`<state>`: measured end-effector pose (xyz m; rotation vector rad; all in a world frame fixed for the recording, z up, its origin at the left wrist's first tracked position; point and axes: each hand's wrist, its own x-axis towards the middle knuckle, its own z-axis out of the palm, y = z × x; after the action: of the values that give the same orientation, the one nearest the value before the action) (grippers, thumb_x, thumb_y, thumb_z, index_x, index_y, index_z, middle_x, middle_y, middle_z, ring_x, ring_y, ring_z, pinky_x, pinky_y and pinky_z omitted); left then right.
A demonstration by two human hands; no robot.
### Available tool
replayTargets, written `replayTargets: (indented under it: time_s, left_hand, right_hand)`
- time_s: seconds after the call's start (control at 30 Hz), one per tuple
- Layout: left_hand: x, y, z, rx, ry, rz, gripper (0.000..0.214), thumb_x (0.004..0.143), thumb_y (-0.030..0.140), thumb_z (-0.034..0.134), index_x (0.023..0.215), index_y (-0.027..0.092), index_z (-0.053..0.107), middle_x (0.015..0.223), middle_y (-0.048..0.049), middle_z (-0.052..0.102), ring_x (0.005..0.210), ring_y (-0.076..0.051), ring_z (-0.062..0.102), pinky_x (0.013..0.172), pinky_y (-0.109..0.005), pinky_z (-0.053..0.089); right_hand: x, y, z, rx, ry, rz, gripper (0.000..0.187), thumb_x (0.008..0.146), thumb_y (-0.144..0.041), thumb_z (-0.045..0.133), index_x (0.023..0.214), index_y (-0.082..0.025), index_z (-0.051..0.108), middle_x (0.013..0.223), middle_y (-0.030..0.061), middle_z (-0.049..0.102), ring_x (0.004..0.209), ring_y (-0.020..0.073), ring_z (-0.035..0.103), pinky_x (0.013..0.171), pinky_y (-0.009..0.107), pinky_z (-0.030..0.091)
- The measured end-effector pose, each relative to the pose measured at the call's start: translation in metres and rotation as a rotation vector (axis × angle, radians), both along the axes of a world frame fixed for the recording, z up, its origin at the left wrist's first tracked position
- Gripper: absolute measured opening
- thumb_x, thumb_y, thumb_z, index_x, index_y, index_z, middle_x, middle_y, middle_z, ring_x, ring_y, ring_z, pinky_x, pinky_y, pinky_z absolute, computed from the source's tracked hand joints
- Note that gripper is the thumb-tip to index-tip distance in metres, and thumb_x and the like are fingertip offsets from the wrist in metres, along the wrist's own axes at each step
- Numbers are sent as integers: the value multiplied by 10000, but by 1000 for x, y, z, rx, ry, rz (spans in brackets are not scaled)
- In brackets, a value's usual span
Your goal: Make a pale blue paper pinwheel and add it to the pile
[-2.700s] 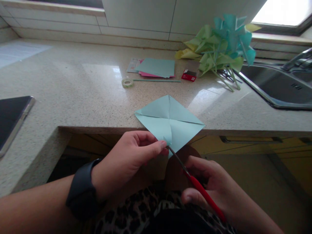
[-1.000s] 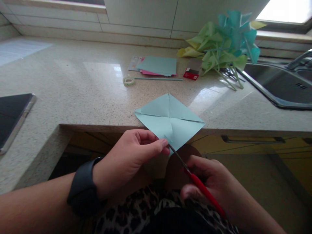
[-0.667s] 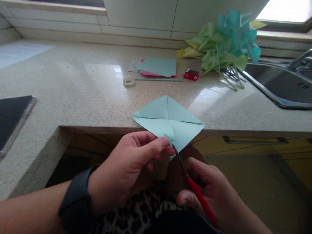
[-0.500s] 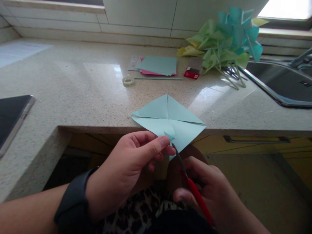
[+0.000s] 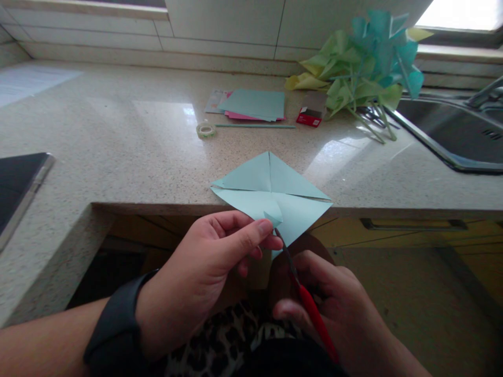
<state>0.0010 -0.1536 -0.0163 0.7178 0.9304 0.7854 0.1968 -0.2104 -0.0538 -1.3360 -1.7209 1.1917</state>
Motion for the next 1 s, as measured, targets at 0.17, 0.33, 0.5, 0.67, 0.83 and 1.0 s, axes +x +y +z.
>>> replayTargets:
  time_s: [0.17, 0.33, 0.5, 0.67, 0.83, 1.0]
  left_hand:
    - [0, 1, 0, 1, 14, 12, 221, 821, 377, 802, 741, 177, 752, 732, 12, 709, 549, -35, 465, 524, -132, 389]
    - [0, 1, -1, 1, 8, 6, 217, 833, 375, 792, 750, 178, 752, 742, 12, 702, 575, -37, 483, 539, -132, 394]
    - [-1, 0, -1, -11, -5, 0, 225, 834, 372, 792, 749, 171, 737, 736, 13, 697, 571, -36, 481, 538, -137, 390]
    - [-1, 0, -1, -8, 1, -2, 231, 834, 365, 793, 742, 166, 723, 736, 11, 696, 584, -40, 494, 550, -144, 392]
    - [-1, 0, -1, 7, 17, 10, 223, 851, 367, 777, 750, 173, 733, 752, 10, 704, 601, -44, 509, 563, -148, 401]
    - [-1, -2, -1, 10, 5, 22, 220, 848, 368, 780, 744, 178, 738, 739, 14, 706, 613, -48, 522, 565, -148, 398]
  right_hand:
    - [0, 0, -1, 5, -7, -6, 307, 795, -425, 808, 881, -212, 604, 663, -60, 595, 543, 90, 463, 482, 182, 381]
    - [-2, 0, 0, 38, -34, -12, 326, 801, -459, 796, 850, -209, 593, 635, -67, 558, 529, 87, 440, 470, 189, 359]
    - [-2, -1, 0, 27, -69, -17, 369, 814, -530, 759, 853, -202, 593, 636, -56, 559, 524, 94, 436, 461, 203, 355]
    - [-3, 0, 1, 62, -115, -25, 393, 816, -559, 745, 828, -197, 593, 613, -53, 556, 511, 95, 433, 455, 205, 355]
    - [-4, 1, 4, 60, -107, -21, 387, 812, -548, 753, 865, -190, 618, 612, -47, 566, 506, 98, 444, 454, 204, 364]
    - [-5, 0, 5, 46, -109, -20, 365, 831, -535, 736, 857, -193, 610, 615, -38, 575, 512, 101, 444, 457, 205, 369]
